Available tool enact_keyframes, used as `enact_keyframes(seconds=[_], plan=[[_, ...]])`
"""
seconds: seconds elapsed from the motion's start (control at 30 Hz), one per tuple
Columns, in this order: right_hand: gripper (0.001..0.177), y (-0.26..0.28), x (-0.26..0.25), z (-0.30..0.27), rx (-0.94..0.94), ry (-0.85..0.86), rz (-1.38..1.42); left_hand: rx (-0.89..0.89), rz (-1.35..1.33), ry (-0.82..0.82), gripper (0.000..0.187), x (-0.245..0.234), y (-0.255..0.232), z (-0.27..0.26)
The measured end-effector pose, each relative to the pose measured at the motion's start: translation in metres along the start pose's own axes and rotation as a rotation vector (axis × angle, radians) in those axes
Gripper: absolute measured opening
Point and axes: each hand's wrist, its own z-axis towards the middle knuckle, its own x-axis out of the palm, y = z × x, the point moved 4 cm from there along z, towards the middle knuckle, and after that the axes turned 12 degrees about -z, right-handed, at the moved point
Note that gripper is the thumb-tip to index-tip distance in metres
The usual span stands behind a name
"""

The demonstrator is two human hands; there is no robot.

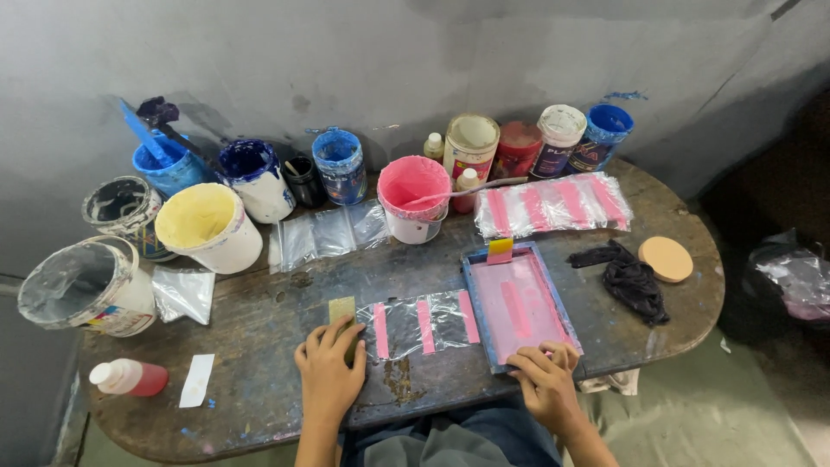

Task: The person uses a yellow squeegee to spread pink ink across a screen printing frame. They repeatedly pull the squeegee across the mesh to ensure even coverage of the ink within the taped-off area.

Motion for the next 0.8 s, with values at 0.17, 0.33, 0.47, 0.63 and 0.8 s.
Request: enact_keyframes(seconds=[0.17,0.33,0.47,0.63,0.8], plan=[[0.014,-0.005,0.007,-0.007,-0.003,0.001,0.0,-0.012,-0.005,0.008,0.028,-0.001,-0.001,0.0],[0.013,-0.002,0.001,-0.003,-0.029,-0.017,-0.012,-0.019,0.01,0.021,0.027,0.0,-0.001,0.001],[0.013,0.0,-0.006,-0.002,-0.057,-0.101,-0.059,-0.012,0.038,-0.002,0.027,0.002,0.002,0.0],[0.031,-0.006,-0.018,-0.004,-0.053,-0.115,-0.126,0.024,0.074,-0.054,0.027,0.002,0.0,-0.003],[0.037,-0.065,-0.023,-0.001,0.205,-0.256,0.203,0.189,0.098,-0.259,0.025,-0.002,-0.026,-0.017]])
